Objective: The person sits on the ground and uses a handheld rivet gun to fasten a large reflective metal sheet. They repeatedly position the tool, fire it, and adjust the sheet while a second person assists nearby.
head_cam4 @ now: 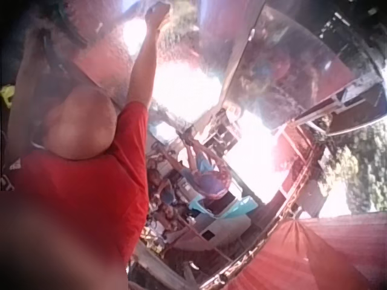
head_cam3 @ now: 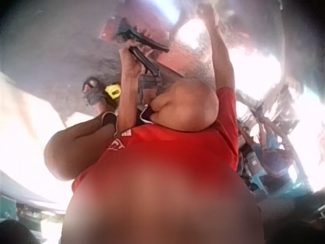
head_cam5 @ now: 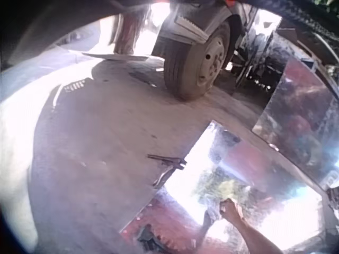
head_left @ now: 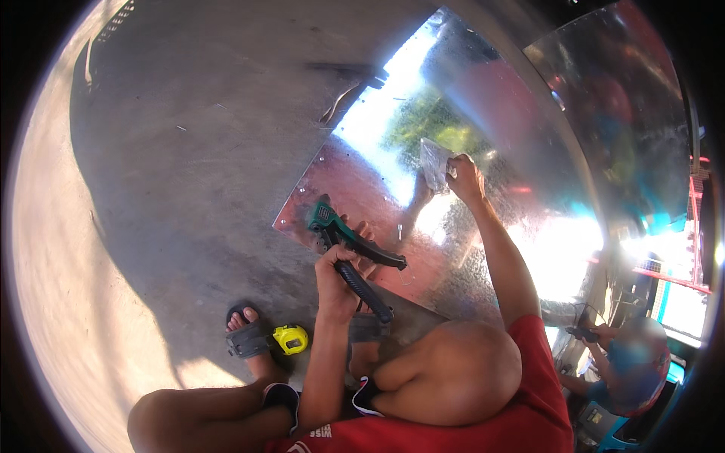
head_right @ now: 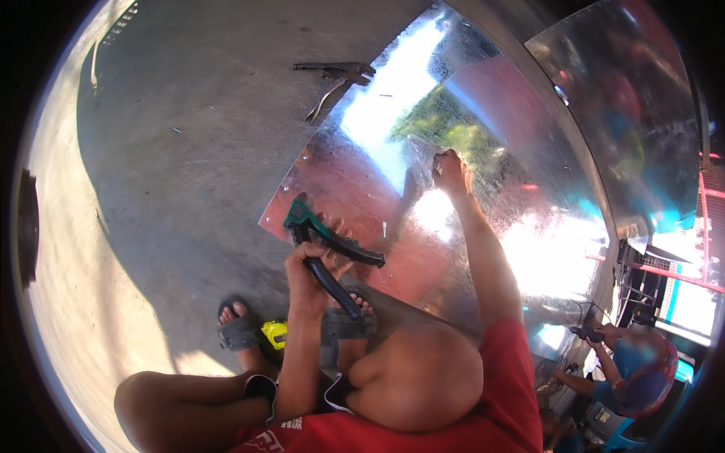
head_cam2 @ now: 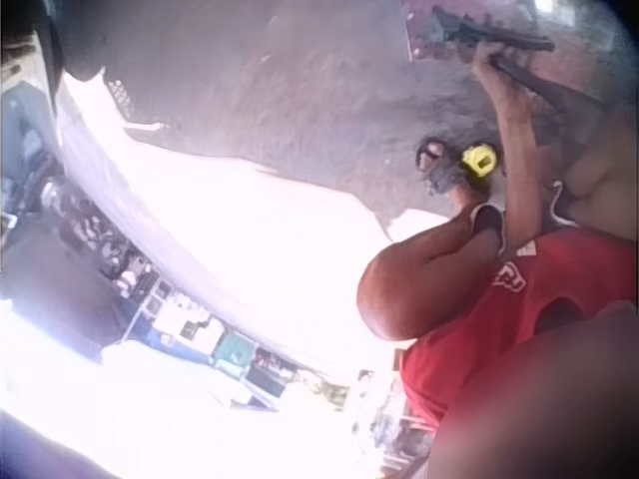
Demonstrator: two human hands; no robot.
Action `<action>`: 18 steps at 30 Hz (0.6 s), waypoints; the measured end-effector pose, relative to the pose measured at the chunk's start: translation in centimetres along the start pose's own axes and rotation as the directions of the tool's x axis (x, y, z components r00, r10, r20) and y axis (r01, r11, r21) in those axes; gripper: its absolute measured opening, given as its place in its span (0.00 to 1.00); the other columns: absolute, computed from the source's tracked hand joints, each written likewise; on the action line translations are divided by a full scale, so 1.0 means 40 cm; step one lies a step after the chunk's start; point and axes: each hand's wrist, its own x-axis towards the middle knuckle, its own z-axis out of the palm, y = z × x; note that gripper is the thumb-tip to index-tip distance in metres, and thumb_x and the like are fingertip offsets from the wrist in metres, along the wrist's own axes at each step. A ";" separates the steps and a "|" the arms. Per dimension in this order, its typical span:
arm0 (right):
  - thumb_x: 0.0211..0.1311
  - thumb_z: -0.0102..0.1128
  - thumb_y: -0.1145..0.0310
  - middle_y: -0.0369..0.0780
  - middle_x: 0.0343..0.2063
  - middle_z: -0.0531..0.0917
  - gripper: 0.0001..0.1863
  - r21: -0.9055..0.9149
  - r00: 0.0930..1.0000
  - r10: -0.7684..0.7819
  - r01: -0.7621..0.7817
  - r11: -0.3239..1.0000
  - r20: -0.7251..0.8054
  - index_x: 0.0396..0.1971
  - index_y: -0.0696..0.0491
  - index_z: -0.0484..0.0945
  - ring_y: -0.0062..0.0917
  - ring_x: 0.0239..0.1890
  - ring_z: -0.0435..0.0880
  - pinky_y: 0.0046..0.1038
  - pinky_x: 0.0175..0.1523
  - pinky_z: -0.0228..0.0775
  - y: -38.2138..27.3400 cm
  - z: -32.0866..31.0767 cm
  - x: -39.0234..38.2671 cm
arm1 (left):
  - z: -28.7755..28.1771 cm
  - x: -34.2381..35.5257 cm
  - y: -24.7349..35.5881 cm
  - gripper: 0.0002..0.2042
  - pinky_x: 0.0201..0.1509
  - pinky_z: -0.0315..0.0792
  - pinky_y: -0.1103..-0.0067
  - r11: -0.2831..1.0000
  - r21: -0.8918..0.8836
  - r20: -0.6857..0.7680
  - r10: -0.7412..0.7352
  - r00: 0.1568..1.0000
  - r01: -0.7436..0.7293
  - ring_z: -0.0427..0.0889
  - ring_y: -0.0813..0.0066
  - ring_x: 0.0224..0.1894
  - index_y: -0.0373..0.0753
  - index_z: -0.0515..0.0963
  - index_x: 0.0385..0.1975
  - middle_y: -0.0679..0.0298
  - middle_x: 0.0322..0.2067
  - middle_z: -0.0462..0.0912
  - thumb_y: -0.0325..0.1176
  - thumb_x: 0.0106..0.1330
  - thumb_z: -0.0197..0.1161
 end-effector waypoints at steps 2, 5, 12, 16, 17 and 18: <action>0.55 0.64 0.68 0.42 0.42 0.83 0.12 0.029 0.999 0.013 -0.014 0.999 0.031 0.40 0.51 0.84 0.39 0.44 0.84 0.39 0.45 0.78 -0.028 0.025 0.005 | 0.003 -0.005 0.010 0.32 0.68 0.60 0.48 1.000 -0.005 0.051 0.014 0.999 -0.014 0.72 0.55 0.63 0.41 0.66 0.65 0.54 0.61 0.72 0.31 0.53 0.51; 0.53 0.62 0.71 0.44 0.35 0.85 0.07 0.025 0.990 0.100 -0.103 0.994 0.101 0.32 0.52 0.83 0.40 0.40 0.85 0.38 0.42 0.78 -0.043 0.043 0.017 | -0.002 -0.007 0.031 0.33 0.65 0.62 0.45 0.995 -0.092 0.073 -0.028 0.997 0.034 0.72 0.51 0.62 0.42 0.65 0.66 0.53 0.60 0.72 0.32 0.54 0.52; 0.50 0.65 0.66 0.47 0.29 0.85 0.09 0.036 0.993 0.070 -0.074 0.997 0.095 0.30 0.53 0.82 0.44 0.36 0.85 0.41 0.40 0.77 0.002 0.021 -0.008 | -0.010 -0.016 0.057 0.28 0.62 0.68 0.49 0.987 -0.161 0.048 -0.017 0.999 0.025 0.74 0.50 0.59 0.44 0.69 0.60 0.54 0.53 0.76 0.29 0.55 0.54; 0.54 0.65 0.65 0.48 0.29 0.84 0.09 -0.008 0.989 0.077 -0.076 0.997 0.123 0.30 0.54 0.80 0.46 0.35 0.84 0.43 0.39 0.75 0.008 0.001 -0.044 | -0.009 -0.030 0.072 0.30 0.63 0.69 0.55 0.973 -0.231 0.089 -0.005 0.996 0.026 0.76 0.55 0.56 0.49 0.65 0.64 0.55 0.54 0.75 0.26 0.56 0.54; 0.56 0.65 0.64 0.48 0.28 0.84 0.09 -0.024 0.987 0.101 -0.099 0.995 0.123 0.30 0.54 0.79 0.46 0.35 0.84 0.44 0.39 0.75 0.008 -0.006 -0.052 | -0.008 -0.033 0.075 0.30 0.64 0.69 0.56 0.970 -0.240 0.109 0.000 0.994 0.027 0.77 0.55 0.56 0.48 0.66 0.64 0.55 0.53 0.75 0.26 0.57 0.54; 0.57 0.64 0.64 0.48 0.28 0.84 0.09 -0.012 0.991 0.090 -0.090 0.996 0.099 0.30 0.54 0.79 0.47 0.35 0.84 0.45 0.39 0.75 0.007 -0.013 -0.060 | -0.008 -0.037 0.077 0.30 0.64 0.68 0.56 0.974 -0.224 0.098 0.005 0.995 0.017 0.77 0.55 0.56 0.48 0.66 0.63 0.56 0.53 0.75 0.26 0.56 0.54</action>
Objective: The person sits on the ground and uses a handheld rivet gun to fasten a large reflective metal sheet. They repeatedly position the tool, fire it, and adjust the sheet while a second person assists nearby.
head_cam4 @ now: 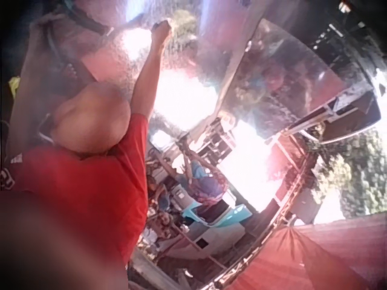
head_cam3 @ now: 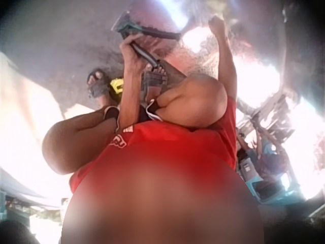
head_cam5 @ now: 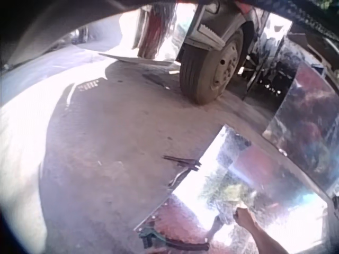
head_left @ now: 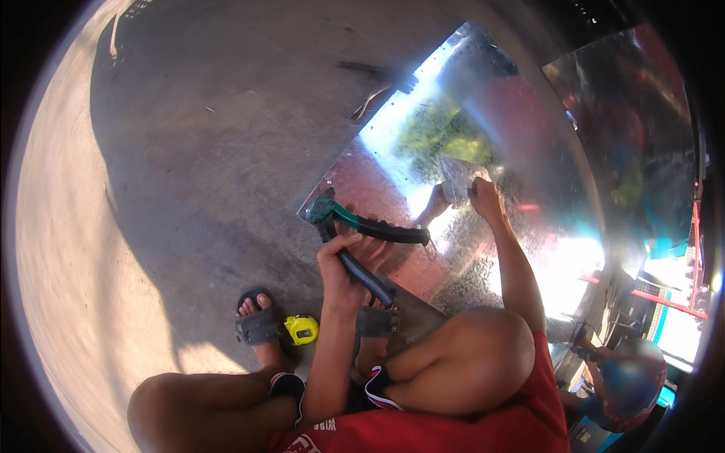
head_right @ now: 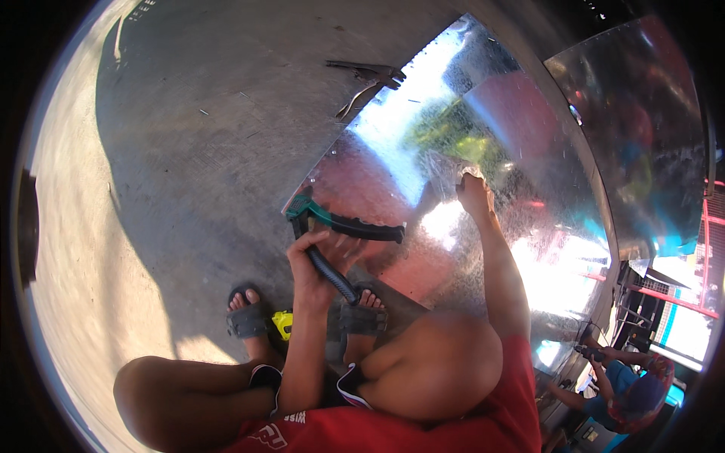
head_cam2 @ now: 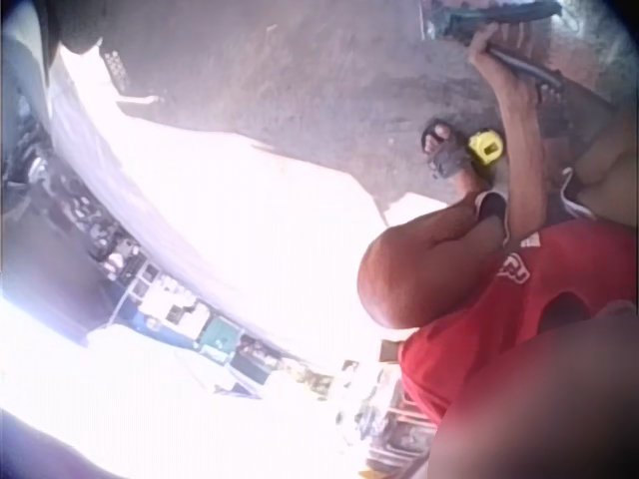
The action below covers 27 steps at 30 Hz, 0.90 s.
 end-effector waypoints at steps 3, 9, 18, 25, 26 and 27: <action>0.62 0.62 0.63 0.49 0.29 0.84 0.08 -0.091 0.997 0.000 -0.006 0.996 -0.071 0.34 0.51 0.79 0.48 0.35 0.83 0.45 0.39 0.74 0.003 -0.036 -0.016 | 0.001 -0.012 -0.001 0.29 0.64 0.68 0.58 0.999 0.038 -0.045 0.022 0.999 -0.021 0.77 0.57 0.56 0.47 0.67 0.62 0.56 0.53 0.76 0.24 0.56 0.55; 0.65 0.57 0.62 0.47 0.34 0.86 0.10 -0.007 0.967 0.022 -0.024 1.000 -0.255 0.39 0.53 0.81 0.46 0.36 0.85 0.43 0.41 0.76 -0.047 -0.228 -0.019 | -0.009 -0.033 0.010 0.29 0.63 0.71 0.61 0.998 -0.057 -0.054 0.030 0.998 -0.034 0.77 0.59 0.57 0.47 0.66 0.60 0.58 0.55 0.76 0.18 0.55 0.55; 0.68 0.49 0.66 0.46 0.29 0.85 0.12 0.353 0.685 -0.496 0.352 0.867 0.534 0.39 0.59 0.76 0.31 0.30 0.86 0.34 0.37 0.76 -0.421 -0.534 -0.194 | 0.053 -0.117 0.003 0.46 0.70 0.65 0.58 0.994 0.072 0.394 0.051 0.918 -0.086 0.70 0.51 0.65 0.50 0.55 0.72 0.54 0.66 0.65 0.14 0.46 0.54; 0.74 0.43 0.65 0.48 0.23 0.78 0.13 0.501 0.788 -0.419 0.165 0.850 0.451 0.42 0.60 0.73 0.36 0.26 0.83 0.35 0.30 0.70 -0.578 -0.450 -0.305 | 0.106 -0.164 0.049 0.40 0.71 0.62 0.59 0.973 0.080 0.494 0.151 0.856 -0.218 0.73 0.47 0.63 0.38 0.59 0.70 0.48 0.61 0.70 0.23 0.50 0.60; 0.74 0.42 0.65 0.48 0.22 0.78 0.14 0.523 0.777 -0.492 0.252 0.814 0.393 0.42 0.60 0.72 0.36 0.25 0.82 0.36 0.30 0.70 -0.586 -0.444 -0.307 | 0.103 -0.166 0.048 0.37 0.71 0.63 0.60 0.975 0.031 0.470 0.179 0.864 -0.219 0.74 0.47 0.62 0.35 0.60 0.68 0.48 0.59 0.73 0.25 0.53 0.61; 0.74 0.42 0.65 0.49 0.22 0.78 0.14 0.505 0.772 -0.522 0.309 0.806 0.362 0.42 0.60 0.71 0.36 0.25 0.82 0.37 0.30 0.70 -0.594 -0.438 -0.313 | 0.100 -0.164 0.047 0.34 0.70 0.64 0.60 0.977 0.022 0.370 0.189 0.909 -0.212 0.74 0.48 0.61 0.34 0.63 0.66 0.48 0.56 0.74 0.28 0.55 0.61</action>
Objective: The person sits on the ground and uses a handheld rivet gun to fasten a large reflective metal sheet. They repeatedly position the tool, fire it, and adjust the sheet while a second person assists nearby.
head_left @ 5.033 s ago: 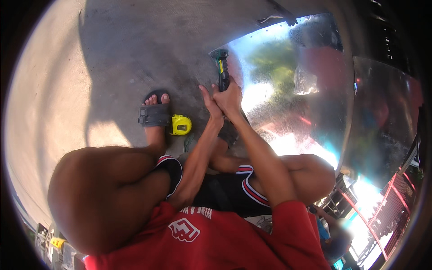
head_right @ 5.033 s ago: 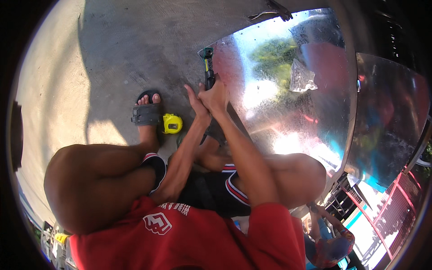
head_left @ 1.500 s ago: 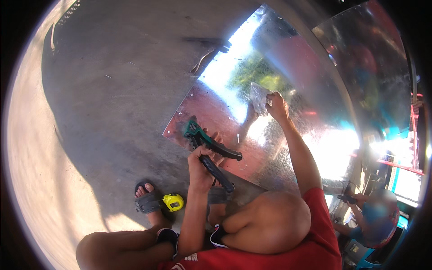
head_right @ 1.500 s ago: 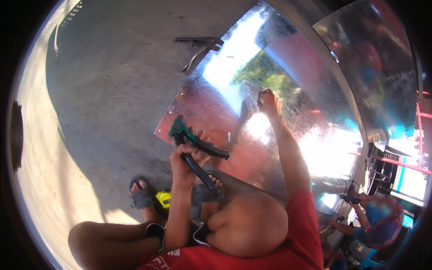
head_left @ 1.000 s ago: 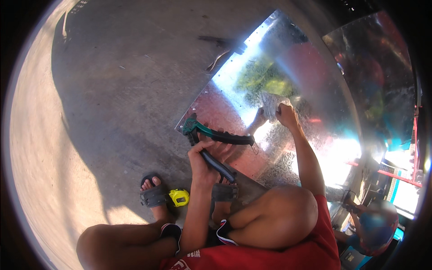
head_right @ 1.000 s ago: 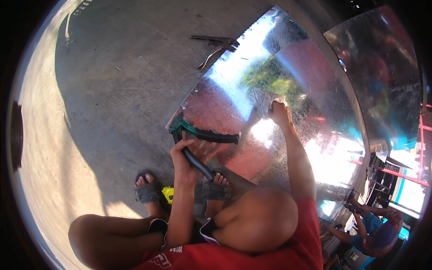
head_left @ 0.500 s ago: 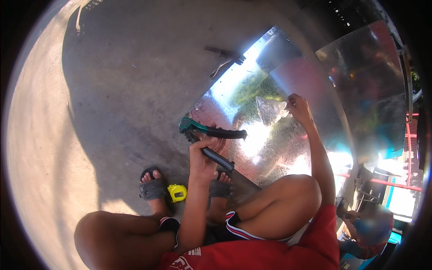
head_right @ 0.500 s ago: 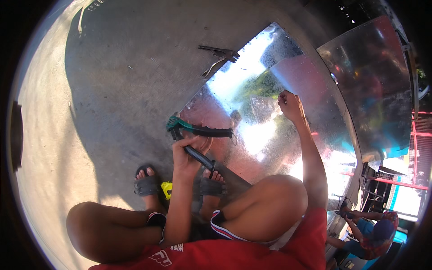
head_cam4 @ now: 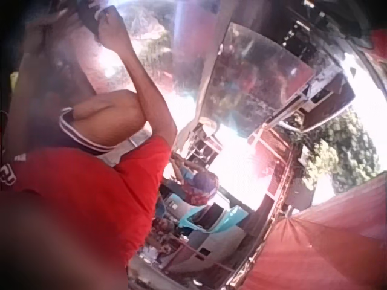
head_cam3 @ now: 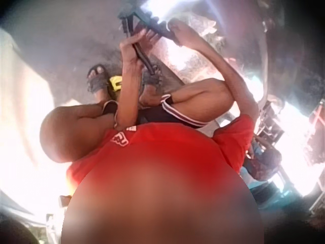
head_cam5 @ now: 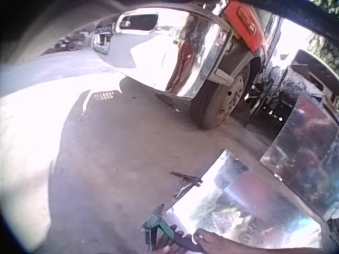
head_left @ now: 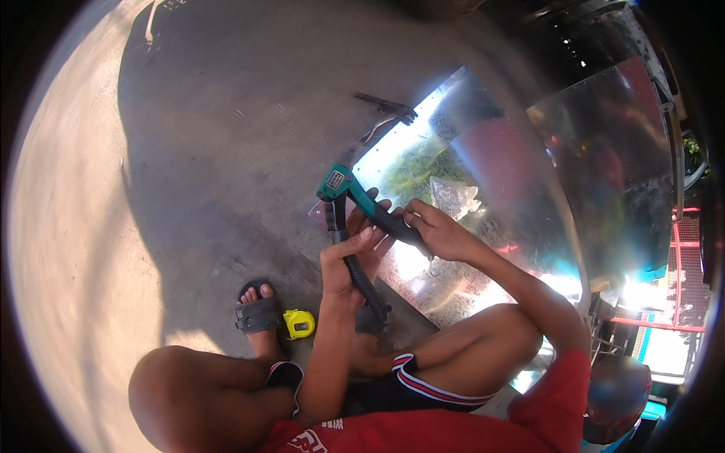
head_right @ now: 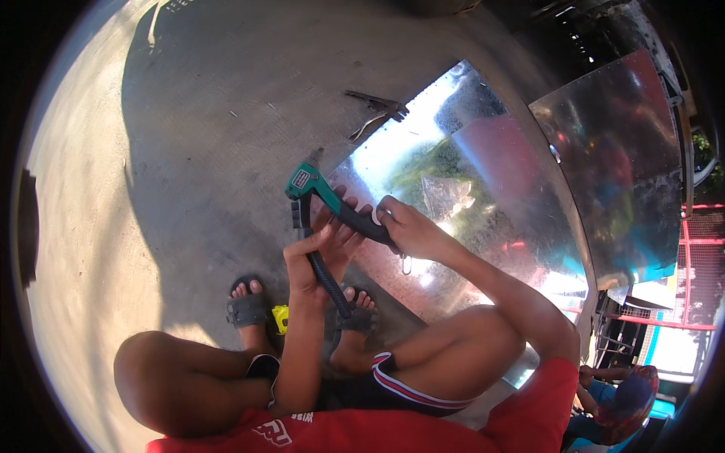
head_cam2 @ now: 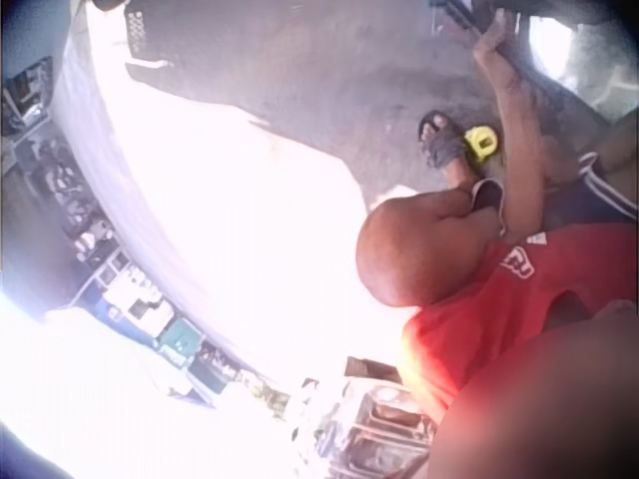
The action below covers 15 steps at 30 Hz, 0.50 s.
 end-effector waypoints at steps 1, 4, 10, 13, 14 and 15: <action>0.74 0.42 0.66 0.50 0.22 0.78 0.13 -0.020 0.994 0.113 -0.113 0.993 0.004 0.43 0.60 0.70 0.39 0.25 0.82 0.40 0.32 0.70 -0.007 0.004 0.000 | -0.005 0.001 -0.003 0.31 0.69 0.65 0.61 1.000 -0.007 -0.077 -0.006 0.997 0.005 0.75 0.48 0.61 0.32 0.65 0.63 0.49 0.54 0.76 0.30 0.57 0.62; 0.73 0.42 0.67 0.52 0.25 0.79 0.11 -0.052 0.988 0.150 -0.148 0.988 0.034 0.43 0.59 0.69 0.46 0.28 0.82 0.45 0.36 0.71 -0.027 0.015 0.008 | -0.026 0.011 -0.014 0.23 0.67 0.67 0.62 0.998 -0.056 -0.195 -0.003 0.981 -0.008 0.76 0.51 0.59 0.32 0.71 0.55 0.52 0.47 0.78 0.35 0.61 0.64; 0.69 0.46 0.67 0.50 0.31 0.83 0.10 -0.285 0.998 -0.066 0.061 0.957 -0.011 0.41 0.58 0.73 0.50 0.37 0.82 0.46 0.43 0.71 -0.018 -0.024 0.056 | -0.037 0.026 -0.040 0.18 0.64 0.68 0.63 0.981 -0.115 -0.084 0.149 0.985 -0.158 0.76 0.55 0.56 0.35 0.72 0.51 0.57 0.45 0.78 0.33 0.63 0.63; 0.70 0.45 0.67 0.47 0.28 0.83 0.10 -0.110 0.997 -0.072 0.073 0.991 0.016 0.41 0.57 0.73 0.43 0.36 0.84 0.41 0.39 0.74 -0.017 -0.013 0.063 | -0.042 0.023 -0.036 0.18 0.64 0.66 0.63 0.966 -0.114 -0.015 0.230 0.973 -0.231 0.75 0.57 0.57 0.35 0.70 0.53 0.57 0.46 0.78 0.33 0.65 0.60; 0.71 0.44 0.67 0.46 0.29 0.83 0.11 0.159 0.992 0.087 -0.101 0.982 0.089 0.41 0.57 0.73 0.40 0.35 0.84 0.39 0.38 0.75 -0.023 0.003 0.063 | -0.045 0.020 -0.032 0.19 0.64 0.66 0.63 0.963 -0.099 -0.001 0.251 0.968 -0.250 0.75 0.58 0.57 0.35 0.70 0.53 0.57 0.47 0.78 0.34 0.65 0.60; 0.72 0.42 0.67 0.46 0.30 0.82 0.11 0.416 0.966 0.188 -0.248 0.875 0.180 0.42 0.56 0.72 0.37 0.34 0.84 0.37 0.37 0.77 -0.034 0.027 0.064 | -0.048 0.017 -0.029 0.19 0.64 0.67 0.63 0.959 -0.085 0.027 0.274 0.961 -0.271 0.74 0.58 0.58 0.35 0.69 0.54 0.57 0.48 0.77 0.34 0.66 0.60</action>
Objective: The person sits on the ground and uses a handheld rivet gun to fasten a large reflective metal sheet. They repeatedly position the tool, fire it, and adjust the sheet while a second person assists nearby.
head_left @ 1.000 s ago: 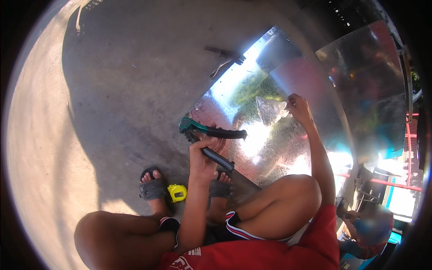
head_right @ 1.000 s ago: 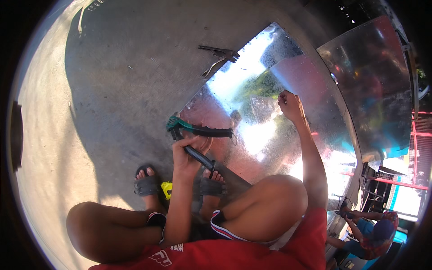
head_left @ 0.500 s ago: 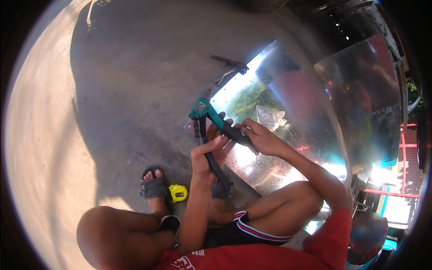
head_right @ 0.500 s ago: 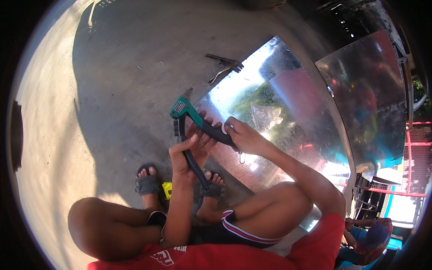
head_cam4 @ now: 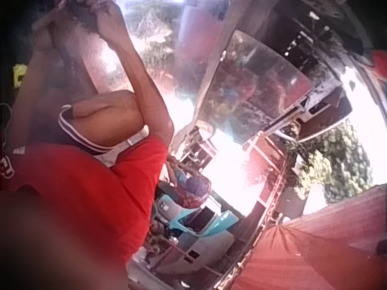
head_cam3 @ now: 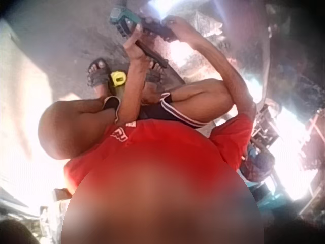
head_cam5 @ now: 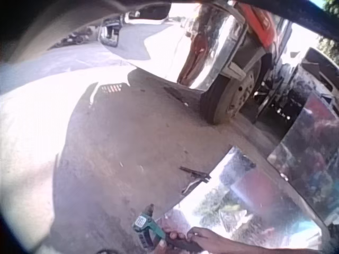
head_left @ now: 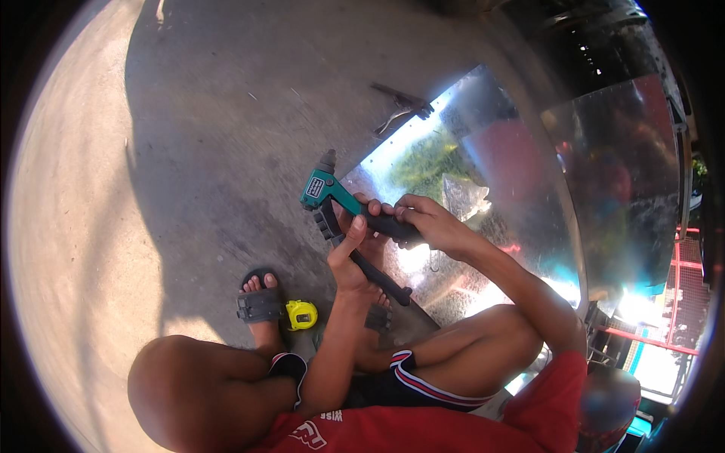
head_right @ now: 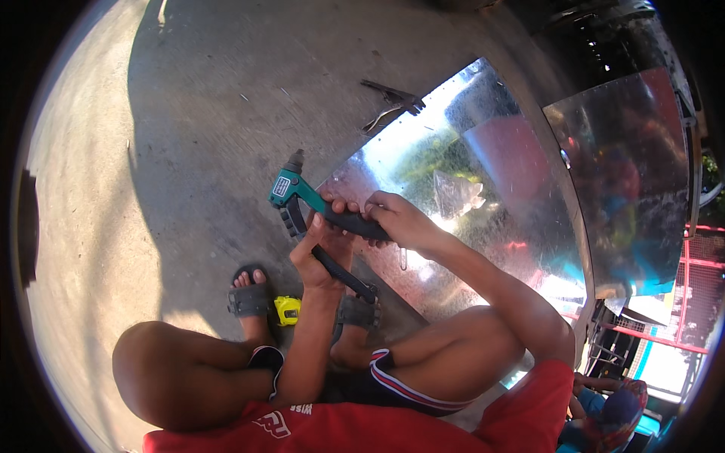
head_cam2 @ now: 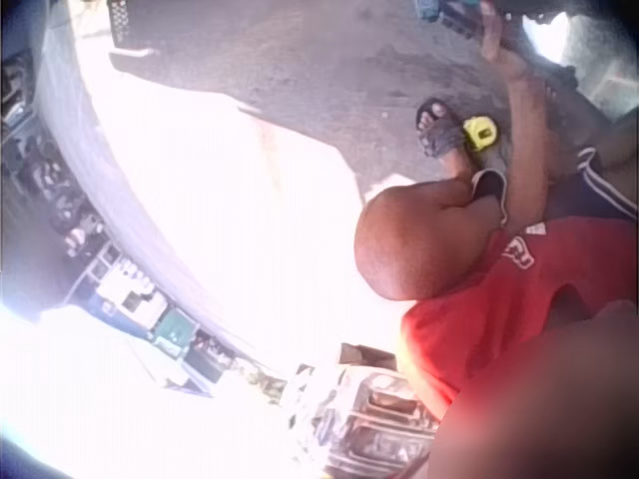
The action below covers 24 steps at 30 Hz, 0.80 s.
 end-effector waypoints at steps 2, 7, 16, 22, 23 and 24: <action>0.73 0.40 0.66 0.44 0.33 0.80 0.12 0.330 0.990 0.121 -0.140 0.934 0.077 0.43 0.56 0.71 0.33 0.33 0.84 0.34 0.36 0.79 0.005 0.057 -0.005 | -0.004 -0.004 0.007 0.15 0.55 0.68 0.67 0.999 -0.036 -0.051 0.010 0.999 -0.012 0.74 0.65 0.48 0.36 0.70 0.49 0.62 0.40 0.74 0.37 0.68 0.59; 0.75 0.36 0.65 0.44 0.41 0.75 0.13 0.242 0.979 0.173 -0.195 0.950 0.108 0.47 0.56 0.68 0.30 0.37 0.83 0.33 0.38 0.83 0.025 0.122 -0.013 | -0.003 -0.004 0.013 0.12 0.39 0.70 0.73 0.998 -0.001 -0.228 0.053 0.972 -0.055 0.72 0.74 0.31 0.38 0.70 0.41 0.67 0.27 0.68 0.39 0.71 0.61; 0.77 0.34 0.62 0.43 0.36 0.78 0.13 -0.061 0.984 -0.178 0.179 0.982 0.016 0.43 0.54 0.67 0.22 0.33 0.82 0.24 0.33 0.77 -0.006 0.118 0.008 | 0.037 0.008 0.061 0.16 0.45 0.72 0.67 0.986 0.125 -0.114 0.122 0.986 -0.108 0.77 0.68 0.39 0.34 0.69 0.49 0.60 0.35 0.74 0.37 0.69 0.62; 0.76 0.34 0.66 0.52 0.31 0.82 0.13 0.216 0.988 -0.038 0.005 0.976 0.149 0.45 0.60 0.62 0.40 0.29 0.88 0.32 0.34 0.87 -0.037 -0.067 0.037 | 0.060 0.019 0.035 0.24 0.66 0.64 0.64 0.976 0.208 0.109 0.045 0.993 -0.067 0.72 0.63 0.58 0.34 0.63 0.61 0.58 0.51 0.72 0.37 0.69 0.58; 0.76 0.34 0.66 0.52 0.31 0.82 0.12 0.214 0.975 -0.018 -0.031 0.976 0.222 0.45 0.60 0.63 0.40 0.30 0.88 0.32 0.36 0.87 -0.027 -0.052 0.032 | 0.060 0.012 0.035 0.24 0.66 0.63 0.63 0.963 0.254 0.084 0.072 0.994 -0.092 0.71 0.63 0.58 0.34 0.63 0.61 0.58 0.51 0.71 0.39 0.69 0.57; 0.76 0.35 0.66 0.52 0.32 0.82 0.12 0.203 0.952 0.020 -0.086 0.975 0.306 0.45 0.60 0.64 0.40 0.31 0.88 0.32 0.37 0.87 -0.013 -0.017 0.023 | 0.059 0.002 0.032 0.24 0.67 0.62 0.62 0.939 0.327 0.062 0.093 0.994 -0.109 0.70 0.64 0.58 0.35 0.62 0.61 0.59 0.51 0.70 0.41 0.70 0.55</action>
